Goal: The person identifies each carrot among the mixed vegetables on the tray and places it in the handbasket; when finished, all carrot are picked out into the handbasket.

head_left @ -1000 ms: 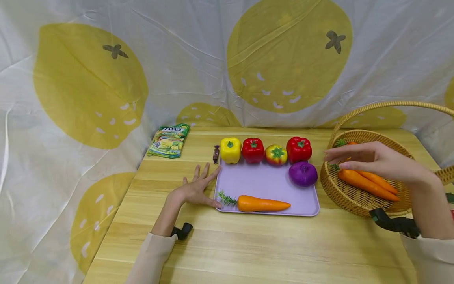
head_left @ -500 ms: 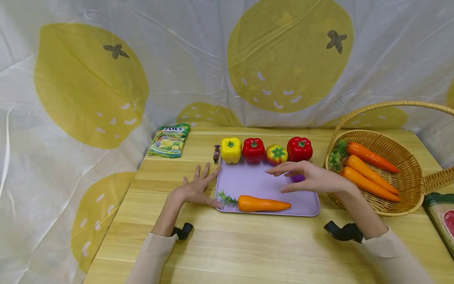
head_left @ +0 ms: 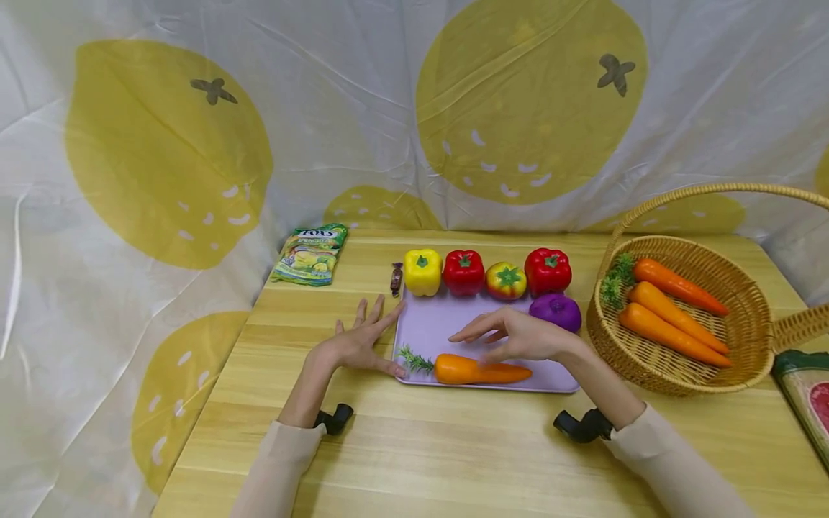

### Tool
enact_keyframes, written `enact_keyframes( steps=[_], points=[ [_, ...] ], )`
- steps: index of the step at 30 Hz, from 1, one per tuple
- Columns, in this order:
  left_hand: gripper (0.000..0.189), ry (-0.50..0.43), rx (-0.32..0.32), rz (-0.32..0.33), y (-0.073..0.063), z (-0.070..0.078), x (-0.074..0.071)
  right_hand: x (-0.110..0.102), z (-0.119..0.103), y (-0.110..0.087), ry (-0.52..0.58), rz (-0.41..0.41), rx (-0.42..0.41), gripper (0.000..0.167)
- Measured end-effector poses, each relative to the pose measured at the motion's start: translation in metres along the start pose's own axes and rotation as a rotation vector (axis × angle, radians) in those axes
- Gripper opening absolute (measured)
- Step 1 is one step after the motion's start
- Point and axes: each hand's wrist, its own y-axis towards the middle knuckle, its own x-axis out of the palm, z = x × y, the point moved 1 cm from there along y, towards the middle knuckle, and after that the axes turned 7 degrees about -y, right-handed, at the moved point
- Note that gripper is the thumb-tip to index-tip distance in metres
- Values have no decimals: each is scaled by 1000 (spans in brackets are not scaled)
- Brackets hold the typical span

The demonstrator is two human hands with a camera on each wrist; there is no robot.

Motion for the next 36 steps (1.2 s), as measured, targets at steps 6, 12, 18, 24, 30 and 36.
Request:
enact_keyframes(
  steps=[6,12,18,24,30,36],
  points=[
    [122,-1,2,3,-1,0,0,7,3,7,9,-47,-7,45],
    [122,2,4,5,0,0,0,10,4,10,46,-67,-7,44],
    [123,-6,8,4,0,0,0,12,6,11,54,-73,-18,42],
    [123,-4,7,5,0,1,0,14,7,14,47,-74,-21,43],
    [122,-9,6,7,-1,1,-1,15,10,15,40,-58,34,45],
    [122,-7,4,2,-1,2,0,15,12,14,44,-55,38,44]
  ],
)
